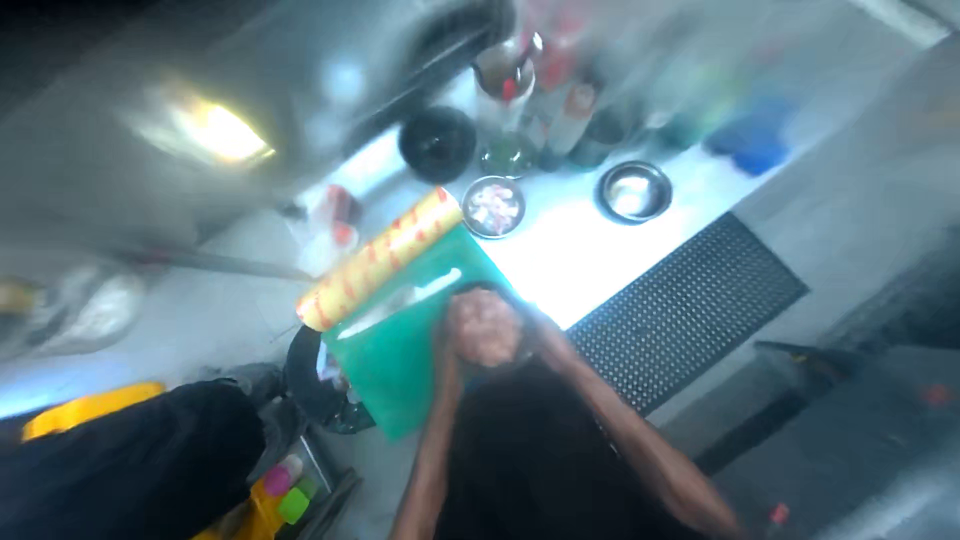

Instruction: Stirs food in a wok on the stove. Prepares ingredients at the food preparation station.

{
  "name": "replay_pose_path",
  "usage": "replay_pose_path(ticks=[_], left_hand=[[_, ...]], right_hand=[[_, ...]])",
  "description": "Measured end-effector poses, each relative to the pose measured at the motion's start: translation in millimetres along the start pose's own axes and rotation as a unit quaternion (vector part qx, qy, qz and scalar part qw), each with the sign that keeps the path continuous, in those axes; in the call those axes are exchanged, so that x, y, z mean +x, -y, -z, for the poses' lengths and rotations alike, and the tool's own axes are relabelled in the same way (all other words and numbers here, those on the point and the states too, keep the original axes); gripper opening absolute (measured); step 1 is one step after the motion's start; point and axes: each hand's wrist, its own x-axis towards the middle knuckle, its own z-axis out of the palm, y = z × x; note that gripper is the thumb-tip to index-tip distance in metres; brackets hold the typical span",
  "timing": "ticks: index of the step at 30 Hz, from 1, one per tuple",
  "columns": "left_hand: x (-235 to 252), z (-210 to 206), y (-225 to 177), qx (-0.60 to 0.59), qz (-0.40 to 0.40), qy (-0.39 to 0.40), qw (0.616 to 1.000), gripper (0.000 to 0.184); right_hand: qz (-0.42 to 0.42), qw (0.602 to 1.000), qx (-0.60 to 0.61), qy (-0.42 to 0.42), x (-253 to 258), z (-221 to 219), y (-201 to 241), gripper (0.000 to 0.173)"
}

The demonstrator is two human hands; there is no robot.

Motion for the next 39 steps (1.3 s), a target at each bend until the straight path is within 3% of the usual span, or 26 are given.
replay_pose_path(ticks=[6,9,11,13,15,17,19,21,24,25,27,29,33,36,39], left_hand=[[41,-138,-25,0.082,0.059,0.163,0.981,0.062],[71,-176,-37,0.142,0.047,0.207,0.967,0.062],[83,-181,-58,0.168,0.037,0.260,0.950,0.060],[97,-160,-81,0.219,0.000,0.291,0.931,0.060],[115,-117,-111,0.304,-0.080,0.230,0.921,0.058],[137,-58,-151,0.414,-0.140,0.074,0.896,0.051],[165,6,-186,0.528,-0.150,-0.097,0.831,0.052],[194,65,-206,0.631,-0.117,-0.180,0.746,0.063],[223,113,-221,0.728,0.027,-0.135,0.672,0.087],[226,120,-221,0.737,0.057,-0.111,0.664,0.084],[226,126,-225,0.718,0.061,-0.095,0.686,0.057],[224,128,-231,0.681,-0.006,-0.111,0.724,0.041],[196,114,-269,0.582,-0.171,-0.149,0.781,0.047],[137,100,-283,0.410,-0.271,-0.158,0.857,0.037],[54,80,-277,0.176,-0.331,-0.097,0.922,0.018]], right_hand=[[-0.007,0.993,-0.015,-0.117,37,135,71,0.064],[-0.017,0.992,-0.004,-0.124,59,169,88,0.064],[-0.022,0.991,0.023,-0.127,71,180,94,0.058],[-0.027,0.988,0.055,-0.144,79,183,96,0.054],[-0.029,0.980,0.076,-0.181,85,182,100,0.053],[-0.027,0.974,0.077,-0.212,90,181,102,0.053],[-0.016,0.968,0.054,-0.245,92,180,101,0.050],[0.018,0.960,0.006,-0.279,87,175,106,0.046],[0.102,0.944,-0.054,-0.309,77,172,121,0.048],[0.128,0.939,-0.062,-0.312,72,173,126,0.050],[0.172,0.933,-0.061,-0.310,64,172,133,0.050],[0.201,0.930,-0.045,-0.305,53,171,139,0.047],[0.243,0.929,-0.038,-0.277,28,161,139,0.040],[0.277,0.936,-0.060,-0.208,7,129,144,0.038],[0.326,0.939,-0.079,-0.075,-9,82,143,0.037]])
